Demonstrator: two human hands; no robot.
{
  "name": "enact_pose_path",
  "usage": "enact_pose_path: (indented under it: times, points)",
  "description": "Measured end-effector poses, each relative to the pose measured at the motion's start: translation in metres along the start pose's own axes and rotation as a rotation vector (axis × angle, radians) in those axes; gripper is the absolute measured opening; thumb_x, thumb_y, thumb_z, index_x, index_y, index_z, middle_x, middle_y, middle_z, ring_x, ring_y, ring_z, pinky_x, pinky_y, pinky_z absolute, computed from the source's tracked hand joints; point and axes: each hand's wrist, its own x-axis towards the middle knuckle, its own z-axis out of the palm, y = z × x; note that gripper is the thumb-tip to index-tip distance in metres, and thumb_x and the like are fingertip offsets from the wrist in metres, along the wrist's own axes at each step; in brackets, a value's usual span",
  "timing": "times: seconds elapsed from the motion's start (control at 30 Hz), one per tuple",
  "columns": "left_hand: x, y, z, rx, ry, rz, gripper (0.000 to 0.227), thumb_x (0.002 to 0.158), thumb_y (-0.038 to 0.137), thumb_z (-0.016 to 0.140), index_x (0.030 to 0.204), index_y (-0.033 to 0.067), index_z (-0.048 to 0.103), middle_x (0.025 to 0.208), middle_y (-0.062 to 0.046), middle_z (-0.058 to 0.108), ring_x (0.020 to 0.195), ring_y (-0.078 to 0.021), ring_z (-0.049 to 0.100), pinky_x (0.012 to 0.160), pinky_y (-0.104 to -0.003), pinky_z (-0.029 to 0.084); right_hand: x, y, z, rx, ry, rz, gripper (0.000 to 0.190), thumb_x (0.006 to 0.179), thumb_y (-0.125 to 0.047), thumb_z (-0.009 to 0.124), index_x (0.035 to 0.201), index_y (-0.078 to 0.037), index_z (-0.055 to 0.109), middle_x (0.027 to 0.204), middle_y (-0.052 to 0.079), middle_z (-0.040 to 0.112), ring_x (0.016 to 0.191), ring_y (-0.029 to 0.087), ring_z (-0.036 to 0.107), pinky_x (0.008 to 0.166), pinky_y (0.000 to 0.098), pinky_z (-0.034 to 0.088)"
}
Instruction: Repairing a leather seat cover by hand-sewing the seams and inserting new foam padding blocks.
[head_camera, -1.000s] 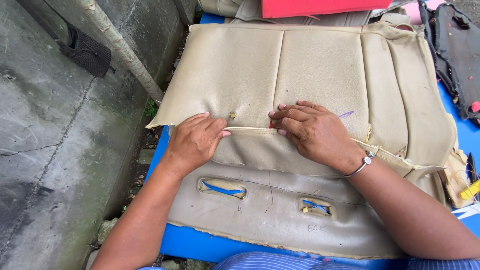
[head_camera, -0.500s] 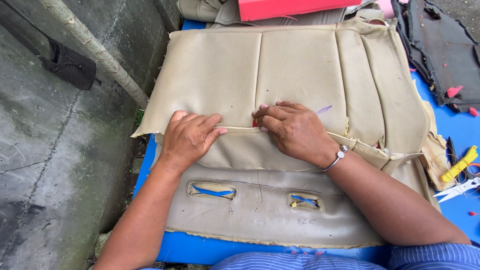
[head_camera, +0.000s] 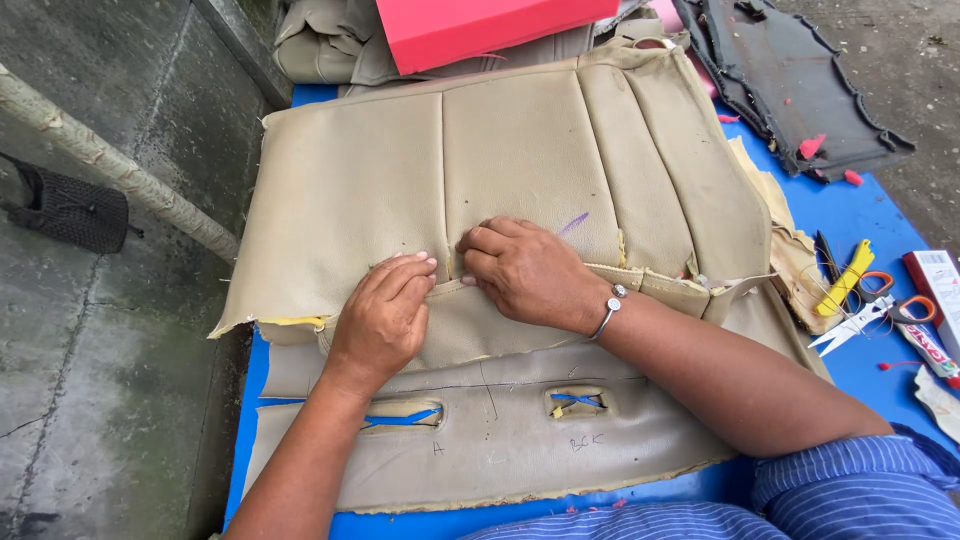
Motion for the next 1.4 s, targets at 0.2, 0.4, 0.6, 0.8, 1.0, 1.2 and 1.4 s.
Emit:
enact_pose_path:
  times: [0.2, 0.4, 0.6, 0.8, 1.0, 1.2, 1.4]
  points:
    - [0.018, 0.001, 0.039, 0.109, 0.145, -0.023, 0.021, 0.092, 0.028, 0.061, 0.088, 0.0078, 0.059, 0.100, -0.010, 0.058, 0.109, -0.0314, 0.064, 0.106, -0.047, 0.050, 0.002, 0.002, 0.011, -0.147, -0.009, -0.049, 0.017, 0.098, -0.030, 0.064, 0.094, -0.014, 0.069, 0.098, 0.002, 0.066, 0.105, 0.022, 0.067, 0.093, 0.0364, 0.053]
    - [0.040, 0.015, 0.027, 0.043, 0.060, 0.019, 0.024, 0.102, 0.019, 0.048, 0.118, 0.0016, 0.053, 0.137, -0.017, 0.054, 0.122, -0.0334, 0.063, 0.104, -0.043, 0.053, 0.000, 0.009, -0.014, 0.213, 0.008, 0.190, 0.010, 0.094, -0.017, 0.068, 0.098, -0.008, 0.065, 0.104, 0.009, 0.067, 0.104, 0.033, 0.070, 0.087, 0.0410, 0.057]
    - [0.039, 0.011, 0.037, 0.138, 0.028, 0.018, 0.025, 0.106, 0.034, 0.055, 0.122, 0.0157, 0.057, 0.118, -0.005, 0.064, 0.111, -0.0240, 0.069, 0.099, -0.038, 0.055, -0.013, 0.001, -0.093, 0.318, -0.251, 0.150, 0.028, 0.091, -0.016, 0.070, 0.111, 0.002, 0.059, 0.117, 0.022, 0.062, 0.123, 0.047, 0.059, 0.099, 0.0548, 0.051]
    - [0.053, 0.008, 0.047, 0.242, 0.010, 0.049, 0.022, 0.105, 0.041, 0.056, 0.095, 0.0211, 0.056, 0.091, 0.002, 0.059, 0.092, -0.0172, 0.071, 0.083, -0.035, 0.056, -0.036, 0.012, -0.066, -0.137, -0.027, 0.064, 0.022, 0.095, -0.031, 0.070, 0.093, -0.010, 0.065, 0.104, 0.007, 0.069, 0.110, 0.031, 0.069, 0.097, 0.0451, 0.052]
    - [0.084, 0.033, 0.049, 0.255, 0.072, -0.066, 0.061, 0.103, 0.070, 0.028, 0.087, 0.0163, 0.052, 0.083, -0.003, 0.050, 0.083, -0.0233, 0.062, 0.080, -0.041, 0.050, -0.039, 0.016, -0.061, -0.126, 0.070, 0.027, 0.012, 0.094, -0.018, 0.067, 0.084, -0.012, 0.066, 0.091, 0.005, 0.070, 0.098, 0.026, 0.072, 0.091, 0.0410, 0.056]
    - [0.079, 0.027, 0.057, -0.091, -0.130, 0.119, 0.090, 0.089, 0.078, 0.043, 0.141, 0.0060, 0.055, 0.147, -0.018, 0.057, 0.137, -0.0358, 0.055, 0.114, -0.054, 0.040, -0.040, 0.026, -0.063, 0.038, 0.083, 0.078, 0.013, 0.099, -0.019, 0.066, 0.092, -0.010, 0.072, 0.095, 0.007, 0.075, 0.095, 0.029, 0.075, 0.089, 0.0425, 0.058]
    - [0.078, 0.025, 0.060, -0.018, -0.126, 0.161, 0.067, 0.104, 0.056, 0.047, 0.152, 0.0096, 0.050, 0.154, -0.015, 0.053, 0.138, -0.0352, 0.054, 0.114, -0.053, 0.041, -0.028, 0.018, -0.123, 0.388, -0.096, 0.278, 0.012, 0.099, -0.004, 0.063, 0.108, 0.001, 0.069, 0.101, 0.021, 0.073, 0.102, 0.044, 0.072, 0.088, 0.0541, 0.056]
